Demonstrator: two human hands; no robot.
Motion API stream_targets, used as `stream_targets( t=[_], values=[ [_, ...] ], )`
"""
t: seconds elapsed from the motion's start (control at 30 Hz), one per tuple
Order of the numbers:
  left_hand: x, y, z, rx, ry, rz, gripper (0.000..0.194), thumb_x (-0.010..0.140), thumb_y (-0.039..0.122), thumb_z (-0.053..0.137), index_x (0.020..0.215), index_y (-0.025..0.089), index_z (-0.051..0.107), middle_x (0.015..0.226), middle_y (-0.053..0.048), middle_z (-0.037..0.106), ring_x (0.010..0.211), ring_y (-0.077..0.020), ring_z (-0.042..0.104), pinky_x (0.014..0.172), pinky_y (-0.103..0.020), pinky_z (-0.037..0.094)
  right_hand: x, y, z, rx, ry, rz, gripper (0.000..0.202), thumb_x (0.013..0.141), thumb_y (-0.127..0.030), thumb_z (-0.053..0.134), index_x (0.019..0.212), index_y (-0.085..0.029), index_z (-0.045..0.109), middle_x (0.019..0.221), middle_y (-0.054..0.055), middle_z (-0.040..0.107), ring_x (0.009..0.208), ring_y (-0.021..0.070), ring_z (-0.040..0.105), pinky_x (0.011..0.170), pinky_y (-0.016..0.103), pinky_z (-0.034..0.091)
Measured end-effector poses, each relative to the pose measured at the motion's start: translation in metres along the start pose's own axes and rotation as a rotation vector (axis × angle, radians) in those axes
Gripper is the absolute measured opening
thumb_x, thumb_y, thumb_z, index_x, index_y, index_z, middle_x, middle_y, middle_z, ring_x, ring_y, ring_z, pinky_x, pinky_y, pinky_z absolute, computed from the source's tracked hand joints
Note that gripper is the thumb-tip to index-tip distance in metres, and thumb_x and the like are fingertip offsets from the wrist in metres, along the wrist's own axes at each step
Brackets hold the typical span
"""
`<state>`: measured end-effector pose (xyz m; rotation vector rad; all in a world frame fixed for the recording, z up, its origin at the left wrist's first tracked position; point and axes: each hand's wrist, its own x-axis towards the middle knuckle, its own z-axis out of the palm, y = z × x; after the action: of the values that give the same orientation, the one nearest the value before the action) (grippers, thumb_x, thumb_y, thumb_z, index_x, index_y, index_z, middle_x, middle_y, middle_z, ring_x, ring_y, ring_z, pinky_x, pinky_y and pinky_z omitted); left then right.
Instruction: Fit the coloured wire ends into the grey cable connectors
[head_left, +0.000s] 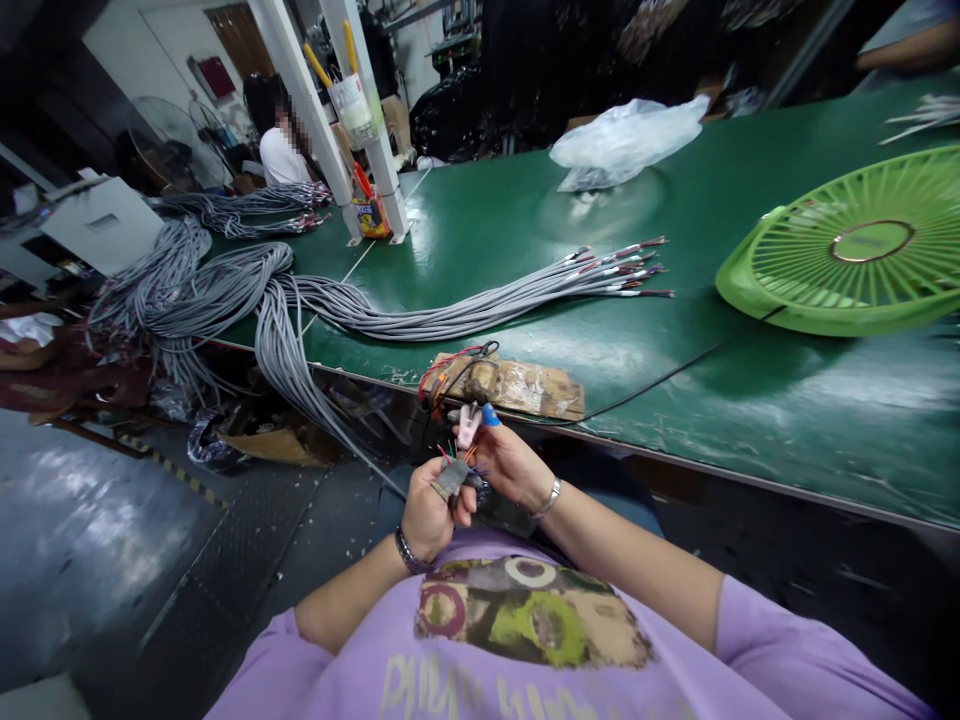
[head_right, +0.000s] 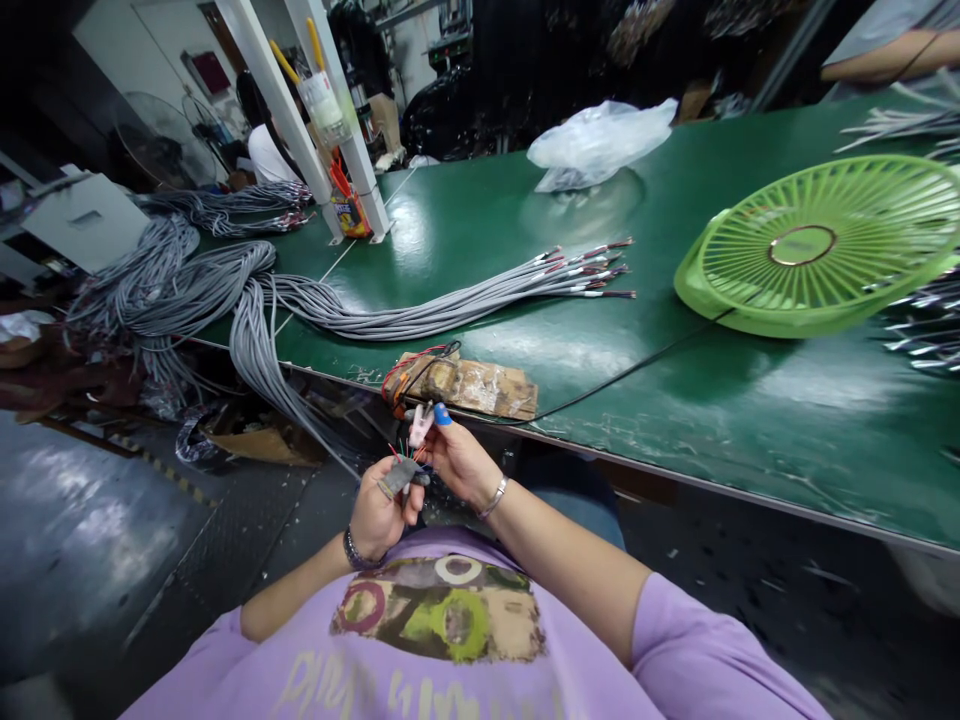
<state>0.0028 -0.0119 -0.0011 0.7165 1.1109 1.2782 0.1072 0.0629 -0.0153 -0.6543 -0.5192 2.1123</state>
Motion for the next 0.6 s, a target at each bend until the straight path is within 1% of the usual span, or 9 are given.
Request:
stream_targets(
  t=[0.1, 0.23, 0.4, 0.5, 0.6],
  values=[
    [-0.0032, -0.0003, -0.0013, -0.014, 0.002, 0.010, 0.039, 0.066, 0.052, 0.068, 0.066, 0.015, 0.057, 0.042, 0.001, 0.057, 0.026, -0.0065, 0.041, 0.027, -0.017, 0.027, -0.0036, -0.0027, -0.0003, 0.018, -0.031, 0.052, 0.041, 0.078, -0.060, 0.057, 0.084, -0.020, 0.062, 0.075, 0.003, 0.065, 0.061, 0.0117, 0.054, 0.057, 0.024, 0.044],
    [-0.0076, -0.0017, -0.0030, -0.037, 0.008, 0.058, 0.040, 0.067, 0.054, 0.067, 0.068, 0.015, 0.059, 0.043, 0.001, 0.058, 0.027, -0.0072, 0.042, 0.028, -0.017, 0.030, -0.0075, -0.0070, -0.0001, 0.024, -0.076, 0.110, 0.036, 0.082, -0.054, 0.056, 0.087, -0.019, 0.064, 0.078, 0.004, 0.065, 0.063, 0.0116, 0.056, 0.057, 0.022, 0.045],
    [-0.0076, -0.0033, -0.0009, -0.048, 0.052, 0.113, 0.036, 0.070, 0.051, 0.067, 0.068, 0.015, 0.060, 0.044, 0.001, 0.059, 0.028, -0.0063, 0.044, 0.029, -0.016, 0.031, -0.0087, -0.0081, 0.0008, 0.003, -0.050, 0.053, 0.026, 0.082, -0.041, 0.060, 0.089, -0.017, 0.066, 0.081, 0.003, 0.065, 0.065, 0.0106, 0.056, 0.057, 0.021, 0.045],
    [-0.0060, -0.0040, 0.0016, -0.063, 0.059, 0.112, 0.035, 0.071, 0.050, 0.067, 0.069, 0.015, 0.061, 0.044, 0.001, 0.059, 0.028, -0.0062, 0.044, 0.029, -0.015, 0.031, -0.0086, -0.0070, 0.0014, 0.010, -0.047, 0.053, 0.029, 0.080, -0.043, 0.062, 0.088, -0.016, 0.067, 0.080, 0.004, 0.065, 0.064, 0.0108, 0.056, 0.056, 0.022, 0.044],
    [-0.0046, -0.0045, 0.0040, -0.079, 0.059, 0.099, 0.033, 0.073, 0.048, 0.066, 0.073, 0.015, 0.062, 0.045, 0.001, 0.059, 0.029, -0.0062, 0.044, 0.029, -0.015, 0.030, -0.0077, -0.0053, 0.0017, 0.040, -0.030, 0.037, 0.028, 0.076, -0.044, 0.067, 0.082, -0.017, 0.066, 0.075, 0.002, 0.064, 0.062, 0.0110, 0.055, 0.055, 0.022, 0.043]
  ],
)
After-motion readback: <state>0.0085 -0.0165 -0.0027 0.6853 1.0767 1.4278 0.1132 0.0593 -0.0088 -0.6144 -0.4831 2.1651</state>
